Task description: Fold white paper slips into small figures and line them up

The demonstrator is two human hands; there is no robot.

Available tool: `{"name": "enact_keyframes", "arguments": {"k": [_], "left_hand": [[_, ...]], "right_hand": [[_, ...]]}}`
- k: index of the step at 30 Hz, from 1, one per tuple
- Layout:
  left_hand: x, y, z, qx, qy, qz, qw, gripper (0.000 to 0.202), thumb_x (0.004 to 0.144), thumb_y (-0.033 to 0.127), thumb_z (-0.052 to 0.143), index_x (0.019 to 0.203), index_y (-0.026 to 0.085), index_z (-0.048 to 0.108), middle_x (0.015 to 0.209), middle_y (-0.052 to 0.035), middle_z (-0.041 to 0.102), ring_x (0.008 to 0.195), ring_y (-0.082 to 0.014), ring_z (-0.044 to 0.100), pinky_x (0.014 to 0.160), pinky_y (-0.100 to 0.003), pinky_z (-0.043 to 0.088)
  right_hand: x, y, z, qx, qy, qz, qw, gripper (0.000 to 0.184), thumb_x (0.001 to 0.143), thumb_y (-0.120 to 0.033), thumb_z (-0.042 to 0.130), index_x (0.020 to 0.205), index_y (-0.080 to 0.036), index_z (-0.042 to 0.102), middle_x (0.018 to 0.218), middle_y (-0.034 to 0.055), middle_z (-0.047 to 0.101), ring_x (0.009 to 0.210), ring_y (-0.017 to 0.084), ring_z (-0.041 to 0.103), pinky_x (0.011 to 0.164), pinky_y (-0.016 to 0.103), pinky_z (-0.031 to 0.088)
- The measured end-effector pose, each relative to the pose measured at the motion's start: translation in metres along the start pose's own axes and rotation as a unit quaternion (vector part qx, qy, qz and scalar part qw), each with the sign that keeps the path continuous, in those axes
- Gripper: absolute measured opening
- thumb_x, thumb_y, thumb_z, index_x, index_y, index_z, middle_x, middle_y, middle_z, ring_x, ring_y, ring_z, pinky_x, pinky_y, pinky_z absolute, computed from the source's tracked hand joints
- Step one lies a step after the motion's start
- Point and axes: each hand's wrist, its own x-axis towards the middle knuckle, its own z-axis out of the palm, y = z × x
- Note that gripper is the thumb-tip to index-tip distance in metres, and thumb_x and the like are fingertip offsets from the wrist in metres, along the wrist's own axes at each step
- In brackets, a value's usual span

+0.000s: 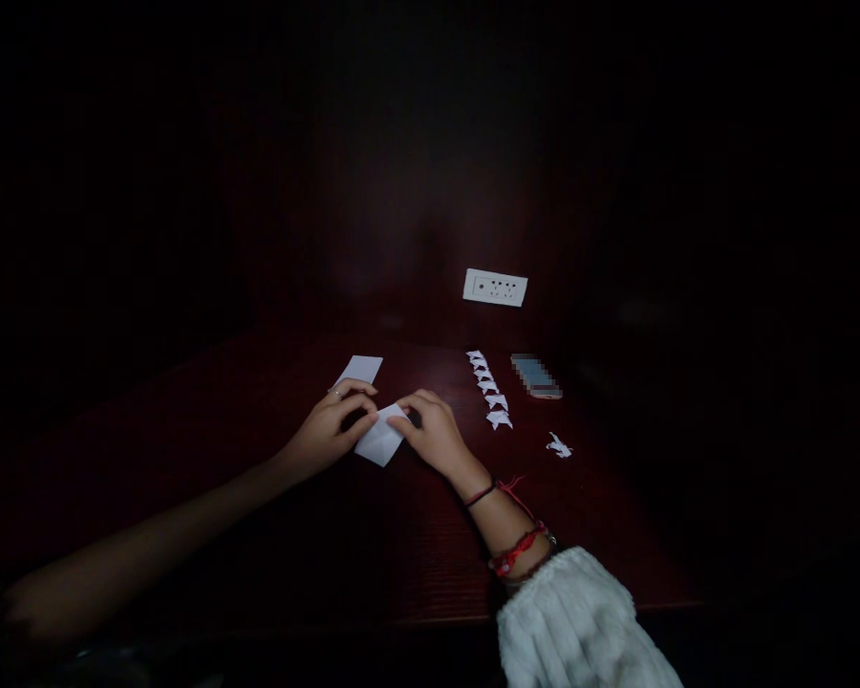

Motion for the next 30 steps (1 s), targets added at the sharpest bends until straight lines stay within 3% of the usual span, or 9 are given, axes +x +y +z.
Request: {"name": "enact_keyframes", "arguments": {"k": [5, 11, 18, 23, 26, 30], "left_hand": [[0.000, 0.006, -0.001, 0.018, 0.005, 0.020, 1.000, 0.010, 0.078, 0.018, 0.040, 0.076, 0.017, 0.050, 0.099, -0.0044, 0.041, 0.097, -0.0170, 0.040, 0.085, -0.031, 0.032], [0.002, 0.006, -0.002, 0.027, 0.017, 0.016, 0.999, 0.008, 0.078, 0.018, 0.041, 0.077, 0.016, 0.049, 0.103, -0.0055, 0.039, 0.099, -0.0174, 0.038, 0.087, -0.031, 0.031], [0.002, -0.008, 0.004, 0.005, 0.022, -0.087, 0.996, 0.013, 0.077, 0.022, 0.040, 0.070, 0.017, 0.050, 0.096, -0.0035, 0.043, 0.093, -0.0166, 0.043, 0.084, -0.032, 0.032], [-0.004, -0.016, 0.013, 0.017, -0.047, -0.095, 0.994, 0.012, 0.073, 0.024, 0.043, 0.067, 0.016, 0.049, 0.093, -0.0035, 0.044, 0.091, -0.0170, 0.042, 0.082, -0.030, 0.032], [-0.010, -0.018, 0.015, 0.052, -0.103, -0.097, 0.989, 0.012, 0.070, 0.026, 0.045, 0.064, 0.016, 0.049, 0.085, -0.0028, 0.044, 0.084, -0.0174, 0.043, 0.078, -0.031, 0.034], [-0.015, -0.018, 0.014, 0.087, -0.194, -0.095, 0.973, 0.017, 0.069, 0.030, 0.046, 0.060, 0.016, 0.048, 0.075, -0.0023, 0.043, 0.076, -0.0177, 0.043, 0.068, -0.030, 0.036]], "right_hand": [[-0.001, -0.003, -0.001, -0.051, -0.009, -0.011, 0.999, 0.011, 0.075, -0.023, 0.046, 0.068, -0.017, 0.052, 0.067, 0.0010, 0.050, 0.069, 0.013, 0.044, 0.063, 0.023, 0.033], [-0.001, -0.005, -0.003, -0.057, 0.003, -0.017, 0.998, 0.013, 0.076, -0.026, 0.044, 0.073, -0.017, 0.053, 0.071, 0.0019, 0.051, 0.072, 0.013, 0.045, 0.067, 0.025, 0.033], [-0.001, 0.011, 0.002, 0.057, 0.015, 0.055, 0.997, 0.028, 0.070, -0.025, 0.052, 0.096, -0.017, 0.050, 0.074, 0.0007, 0.055, 0.068, 0.010, 0.049, 0.066, 0.022, 0.038], [-0.003, 0.023, 0.011, 0.114, -0.008, 0.130, 0.985, 0.029, 0.067, -0.021, 0.053, 0.095, -0.018, 0.047, 0.064, -0.0033, 0.055, 0.058, 0.008, 0.050, 0.058, 0.020, 0.039], [-0.006, 0.028, 0.014, 0.128, -0.059, 0.161, 0.977, 0.029, 0.064, -0.020, 0.056, 0.091, -0.018, 0.047, 0.060, -0.0046, 0.054, 0.054, 0.008, 0.050, 0.054, 0.019, 0.039], [-0.008, 0.030, 0.015, 0.086, -0.108, 0.154, 0.978, 0.027, 0.063, -0.016, 0.056, 0.089, -0.017, 0.050, 0.061, -0.0037, 0.056, 0.055, 0.007, 0.051, 0.054, 0.018, 0.038]]}}
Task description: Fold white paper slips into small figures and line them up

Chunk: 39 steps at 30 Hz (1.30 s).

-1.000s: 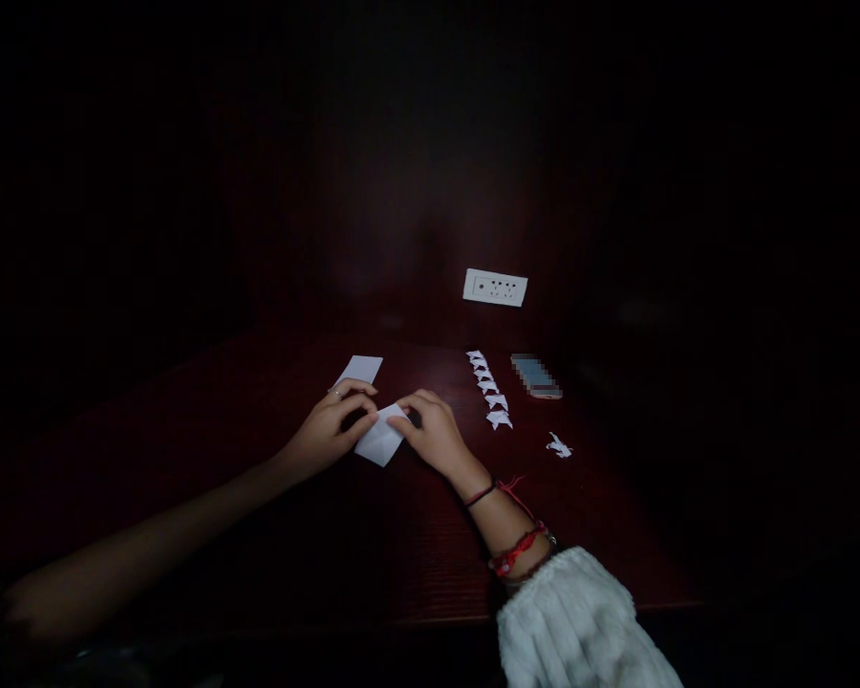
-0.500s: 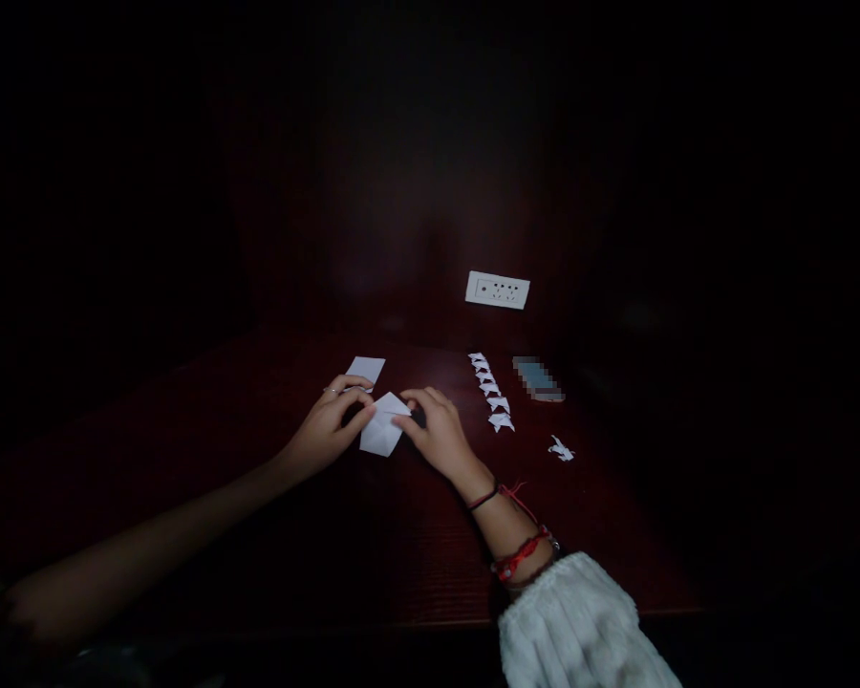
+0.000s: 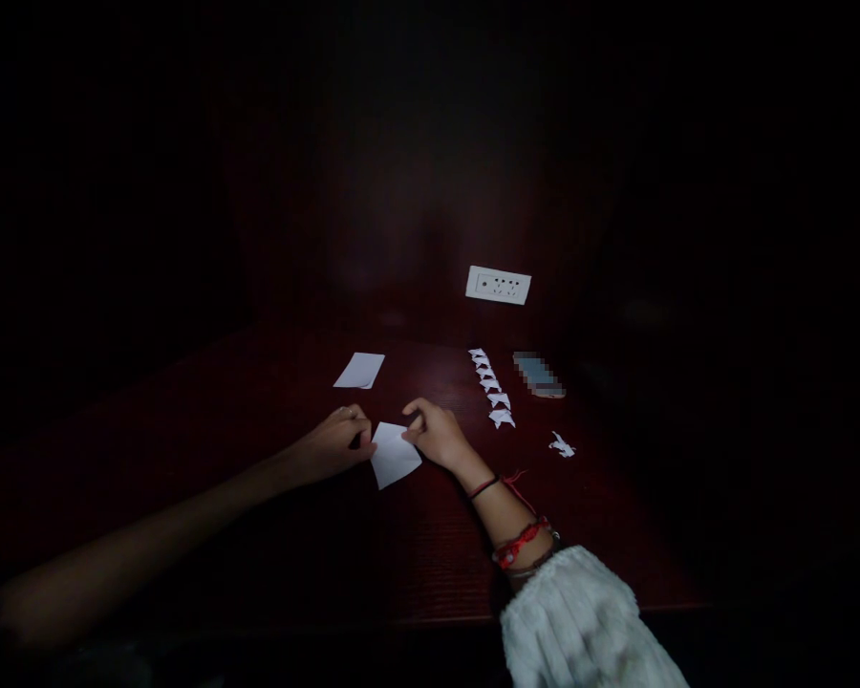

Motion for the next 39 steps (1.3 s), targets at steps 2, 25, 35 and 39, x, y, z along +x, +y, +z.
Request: {"name": "enact_keyframes", "arguments": {"k": [2, 25, 35, 39], "left_hand": [[-0.001, 0.001, -0.002, 0.020, -0.007, 0.001, 1.000, 0.017, 0.068, 0.032, 0.047, 0.063, 0.016, 0.048, 0.077, -0.0027, 0.043, 0.076, -0.0183, 0.043, 0.065, -0.029, 0.036], [-0.002, 0.008, -0.022, 0.012, -0.080, 0.210, 0.974, 0.022, 0.079, 0.014, 0.035, 0.086, 0.021, 0.054, 0.083, -0.0004, 0.053, 0.076, -0.0124, 0.049, 0.070, -0.022, 0.035], [-0.002, 0.008, -0.019, 0.001, -0.076, 0.208, 0.975, 0.021, 0.080, 0.016, 0.034, 0.086, 0.020, 0.054, 0.084, -0.0008, 0.053, 0.078, -0.0132, 0.049, 0.072, -0.023, 0.035], [-0.004, 0.009, -0.021, 0.002, -0.072, 0.205, 0.976, 0.021, 0.080, 0.018, 0.036, 0.091, 0.021, 0.053, 0.086, -0.0015, 0.052, 0.081, -0.0142, 0.048, 0.073, -0.024, 0.035]], "right_hand": [[-0.001, -0.001, 0.000, -0.035, -0.007, -0.021, 0.999, 0.023, 0.064, -0.014, 0.055, 0.087, -0.017, 0.052, 0.064, -0.0027, 0.057, 0.057, 0.007, 0.051, 0.056, 0.017, 0.038], [-0.005, -0.016, -0.018, -0.321, -0.131, -0.126, 0.930, 0.020, 0.076, -0.026, 0.046, 0.086, -0.018, 0.062, 0.084, 0.0044, 0.052, 0.081, 0.012, 0.047, 0.071, 0.022, 0.034], [-0.005, -0.015, -0.017, -0.298, -0.134, -0.159, 0.932, 0.018, 0.076, -0.024, 0.046, 0.088, -0.022, 0.060, 0.088, 0.0030, 0.050, 0.086, 0.012, 0.046, 0.074, 0.025, 0.033], [-0.004, -0.013, -0.020, -0.302, -0.097, -0.106, 0.942, 0.021, 0.074, -0.028, 0.048, 0.086, -0.016, 0.061, 0.089, 0.0061, 0.052, 0.086, 0.014, 0.048, 0.075, 0.025, 0.034]]}}
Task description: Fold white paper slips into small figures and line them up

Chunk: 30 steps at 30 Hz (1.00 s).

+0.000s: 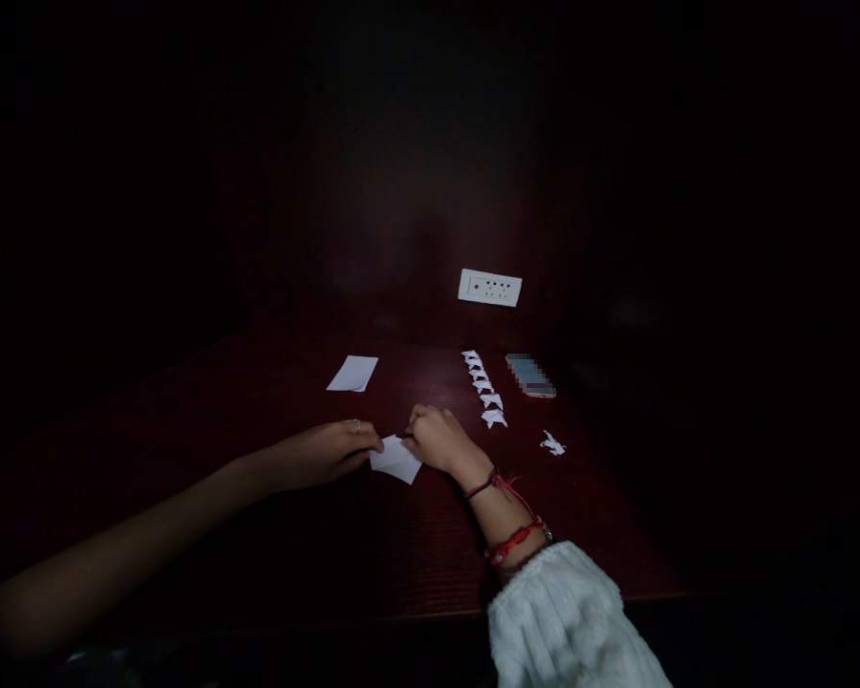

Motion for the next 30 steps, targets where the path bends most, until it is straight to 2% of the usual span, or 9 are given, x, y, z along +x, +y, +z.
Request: {"name": "enact_keyframes", "arguments": {"k": [6, 9, 12, 15, 17, 19, 23, 27, 30], "left_hand": [[-0.003, -0.001, -0.001, 0.021, -0.006, -0.038, 0.999, 0.022, 0.081, 0.024, 0.035, 0.089, 0.020, 0.056, 0.088, -0.0032, 0.049, 0.078, -0.0149, 0.048, 0.068, -0.024, 0.037], [-0.002, -0.002, 0.002, 0.034, 0.008, -0.050, 0.998, 0.022, 0.081, 0.024, 0.035, 0.083, 0.020, 0.056, 0.090, -0.0034, 0.046, 0.081, -0.0158, 0.046, 0.071, -0.027, 0.036], [0.001, -0.006, 0.009, 0.028, 0.056, -0.073, 0.995, 0.018, 0.079, 0.025, 0.040, 0.075, 0.020, 0.056, 0.102, -0.0030, 0.040, 0.093, -0.0189, 0.040, 0.078, -0.031, 0.033], [0.005, -0.011, 0.017, 0.003, 0.080, -0.134, 0.988, 0.009, 0.074, 0.023, 0.046, 0.073, 0.021, 0.055, 0.108, -0.0019, 0.035, 0.098, -0.0209, 0.036, 0.079, -0.034, 0.031], [0.007, -0.014, 0.020, -0.008, 0.095, -0.183, 0.979, 0.011, 0.070, 0.023, 0.051, 0.081, 0.023, 0.053, 0.108, -0.0022, 0.036, 0.098, -0.0219, 0.036, 0.078, -0.035, 0.032], [0.008, -0.015, 0.021, -0.012, 0.104, -0.210, 0.972, 0.028, 0.068, 0.025, 0.053, 0.095, 0.025, 0.048, 0.109, -0.0027, 0.037, 0.100, -0.0234, 0.035, 0.078, -0.037, 0.031], [0.008, -0.017, 0.023, -0.017, 0.073, -0.204, 0.976, 0.041, 0.071, 0.029, 0.050, 0.110, 0.027, 0.037, 0.110, -0.0035, 0.044, 0.103, -0.0241, 0.036, 0.080, -0.040, 0.027], [0.009, -0.021, 0.026, 0.009, 0.073, -0.202, 0.977, 0.036, 0.069, 0.039, 0.051, 0.102, 0.024, 0.046, 0.099, -0.0032, 0.051, 0.094, -0.0233, 0.043, 0.078, -0.038, 0.029], [0.010, -0.023, 0.027, 0.011, 0.093, -0.207, 0.974, 0.039, 0.065, 0.045, 0.054, 0.097, 0.022, 0.049, 0.091, -0.0027, 0.053, 0.086, -0.0215, 0.047, 0.074, -0.035, 0.032]], "right_hand": [[-0.002, 0.006, -0.002, 0.089, 0.028, 0.144, 0.985, 0.035, 0.069, -0.034, 0.053, 0.101, -0.018, 0.055, 0.083, 0.0070, 0.059, 0.073, 0.016, 0.054, 0.065, 0.024, 0.037], [-0.001, 0.005, 0.002, 0.136, 0.030, 0.187, 0.973, 0.051, 0.064, -0.033, 0.058, 0.111, -0.016, 0.046, 0.077, 0.0055, 0.061, 0.068, 0.015, 0.055, 0.060, 0.023, 0.039], [0.003, 0.002, 0.008, 0.164, 0.045, 0.204, 0.964, 0.058, 0.062, -0.025, 0.059, 0.116, -0.015, 0.039, 0.074, 0.0035, 0.061, 0.069, 0.014, 0.055, 0.064, 0.023, 0.040], [0.007, -0.002, 0.013, 0.177, 0.050, 0.222, 0.958, 0.059, 0.061, -0.018, 0.059, 0.116, -0.015, 0.039, 0.074, 0.0019, 0.061, 0.071, 0.013, 0.055, 0.067, 0.023, 0.040], [0.009, -0.003, 0.014, 0.170, 0.057, 0.231, 0.956, 0.059, 0.060, -0.019, 0.060, 0.115, -0.015, 0.041, 0.078, 0.0034, 0.060, 0.075, 0.014, 0.054, 0.070, 0.024, 0.040], [0.010, -0.003, 0.014, 0.162, 0.065, 0.238, 0.955, 0.059, 0.058, -0.022, 0.062, 0.113, -0.015, 0.043, 0.084, 0.0058, 0.059, 0.081, 0.016, 0.053, 0.073, 0.026, 0.039], [0.010, -0.002, 0.018, 0.222, 0.061, 0.261, 0.937, 0.063, 0.056, -0.025, 0.063, 0.115, -0.015, 0.040, 0.081, 0.0043, 0.058, 0.075, 0.015, 0.054, 0.069, 0.026, 0.041], [0.012, -0.002, 0.026, 0.323, 0.061, 0.269, 0.905, 0.064, 0.057, -0.020, 0.063, 0.116, -0.017, 0.037, 0.075, 0.0001, 0.059, 0.065, 0.011, 0.054, 0.062, 0.022, 0.041], [0.014, -0.001, 0.030, 0.336, 0.068, 0.273, 0.899, 0.063, 0.058, -0.018, 0.063, 0.115, -0.017, 0.038, 0.074, -0.0003, 0.059, 0.066, 0.011, 0.054, 0.062, 0.022, 0.041]]}}
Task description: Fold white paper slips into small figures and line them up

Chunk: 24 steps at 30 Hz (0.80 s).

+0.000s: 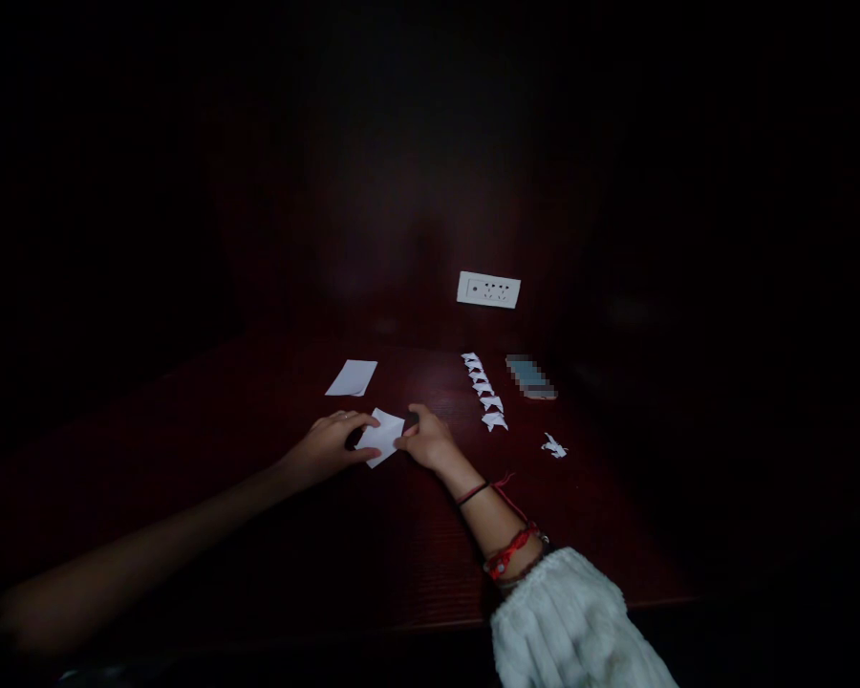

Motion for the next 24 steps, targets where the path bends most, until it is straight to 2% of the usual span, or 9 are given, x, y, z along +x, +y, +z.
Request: {"name": "enact_keyframes", "arguments": {"k": [5, 8, 15, 17, 21, 24], "left_hand": [[0.0013, 0.0015, -0.0036, -0.053, 0.030, 0.015, 0.998, 0.042, 0.065, 0.046, 0.054, 0.097, 0.021, 0.049, 0.091, -0.0020, 0.056, 0.086, -0.0186, 0.049, 0.075, -0.030, 0.035], [0.0007, 0.0021, -0.0033, -0.067, 0.016, 0.017, 0.997, 0.038, 0.066, 0.042, 0.056, 0.097, 0.021, 0.051, 0.091, -0.0015, 0.057, 0.086, -0.0175, 0.049, 0.076, -0.029, 0.035], [0.0010, -0.0001, 0.0025, -0.035, 0.006, 0.018, 0.999, 0.035, 0.065, 0.038, 0.057, 0.095, 0.022, 0.049, 0.095, -0.0014, 0.054, 0.090, -0.0193, 0.047, 0.076, -0.031, 0.034], [0.0009, 0.0007, 0.0019, -0.031, -0.003, 0.023, 0.999, 0.029, 0.066, 0.038, 0.056, 0.090, 0.021, 0.050, 0.092, -0.0011, 0.054, 0.087, -0.0190, 0.047, 0.074, -0.031, 0.034], [-0.0010, 0.0055, -0.0028, -0.027, -0.002, 0.031, 0.999, 0.021, 0.069, 0.035, 0.054, 0.083, 0.021, 0.050, 0.084, -0.0004, 0.054, 0.081, -0.0180, 0.048, 0.069, -0.028, 0.035], [-0.0017, 0.0084, -0.0058, -0.018, -0.001, 0.049, 0.999, 0.018, 0.070, 0.034, 0.053, 0.080, 0.020, 0.049, 0.082, -0.0001, 0.053, 0.081, -0.0179, 0.047, 0.069, -0.028, 0.035]], "right_hand": [[0.0025, -0.0005, 0.0000, -0.016, 0.042, -0.021, 0.999, 0.060, 0.058, -0.017, 0.062, 0.113, -0.017, 0.039, 0.074, -0.0008, 0.059, 0.067, 0.010, 0.054, 0.065, 0.022, 0.042], [0.0009, -0.0032, -0.0015, -0.029, 0.065, -0.063, 0.995, 0.059, 0.059, -0.011, 0.057, 0.114, -0.016, 0.038, 0.071, -0.0019, 0.059, 0.064, 0.009, 0.054, 0.067, 0.021, 0.042], [-0.0052, -0.0055, -0.0046, -0.097, 0.017, -0.138, 0.986, 0.052, 0.060, -0.006, 0.052, 0.111, -0.016, 0.044, 0.067, -0.0020, 0.058, 0.061, 0.008, 0.052, 0.064, 0.019, 0.041], [-0.0055, -0.0046, -0.0047, -0.099, 0.009, -0.142, 0.985, 0.056, 0.061, -0.007, 0.052, 0.114, -0.016, 0.040, 0.070, -0.0018, 0.058, 0.062, 0.008, 0.052, 0.064, 0.019, 0.041], [-0.0051, -0.0044, -0.0039, -0.077, 0.008, -0.144, 0.986, 0.069, 0.061, -0.006, 0.052, 0.124, -0.018, 0.024, 0.074, -0.0026, 0.058, 0.061, 0.007, 0.052, 0.063, 0.018, 0.041], [-0.0049, -0.0055, -0.0030, -0.070, 0.005, -0.149, 0.986, 0.070, 0.062, -0.005, 0.050, 0.124, -0.018, 0.023, 0.074, -0.0027, 0.057, 0.060, 0.006, 0.051, 0.063, 0.017, 0.041]]}}
